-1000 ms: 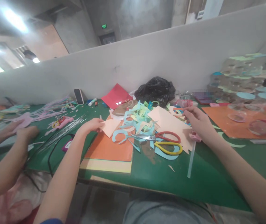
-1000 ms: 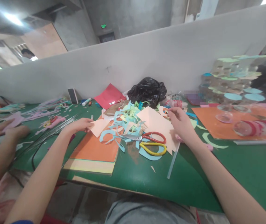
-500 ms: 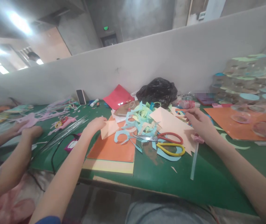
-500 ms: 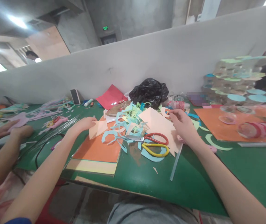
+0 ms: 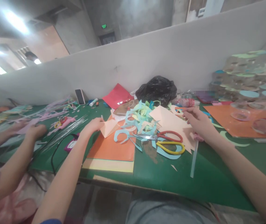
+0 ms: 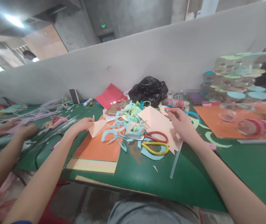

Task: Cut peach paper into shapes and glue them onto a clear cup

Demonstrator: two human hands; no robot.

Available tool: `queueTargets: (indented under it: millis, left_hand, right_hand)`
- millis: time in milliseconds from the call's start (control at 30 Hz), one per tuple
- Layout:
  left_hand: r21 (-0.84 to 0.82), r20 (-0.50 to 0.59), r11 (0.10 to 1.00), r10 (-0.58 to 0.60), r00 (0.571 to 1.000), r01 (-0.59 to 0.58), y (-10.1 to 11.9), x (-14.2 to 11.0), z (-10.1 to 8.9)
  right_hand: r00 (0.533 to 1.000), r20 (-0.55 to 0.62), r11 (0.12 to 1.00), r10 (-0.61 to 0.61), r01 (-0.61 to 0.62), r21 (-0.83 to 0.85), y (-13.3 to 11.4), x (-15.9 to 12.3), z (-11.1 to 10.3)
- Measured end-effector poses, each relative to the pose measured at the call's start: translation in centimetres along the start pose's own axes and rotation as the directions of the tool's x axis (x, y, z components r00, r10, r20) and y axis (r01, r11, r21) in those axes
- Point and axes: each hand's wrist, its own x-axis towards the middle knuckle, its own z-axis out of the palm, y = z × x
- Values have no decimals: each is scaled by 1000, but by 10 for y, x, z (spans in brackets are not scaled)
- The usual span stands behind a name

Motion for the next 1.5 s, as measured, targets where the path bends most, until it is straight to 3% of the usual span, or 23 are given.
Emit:
queueTargets:
  millis: [133,233,400,767,1100,1300,1433,1500]
  left_hand:
    - [181,-94,983,-14,995,31,6,-10,7]
    - [322,-124,946,75,989,-31,16,-18,19]
    - [381,55,900,208,977,-213,28,-17,36]
    - [412,172,881,177,969,-234,21,-16,32]
    - [415,51,888,192,980,-195,23,0,43]
    - [417,-32,894,197,980,-166,36,-8,47]
    - [420,-111,899,189,976,-127,46,-22,48]
    - [411,-219,906,206,954,-102,55,-30,46]
  right_hand:
    - [1000,5,1000,-1,1,-19,1,0,1]
    - [1000,14,999,12,-12,-42,2,0,2]
    - [1000,16,998,-6,7,-67,3,1,3]
    - [997,44,995,-67,70,-70,7,3,4]
    - [998,66,996,-20,25,-80,12,5,7]
    - [998,69,992,-2,10,-126,6,2,3]
    - [991,2,950,-134,129,-285,6,3,-1]
    - [972,11,889,-234,218,-403,11,6,-2]
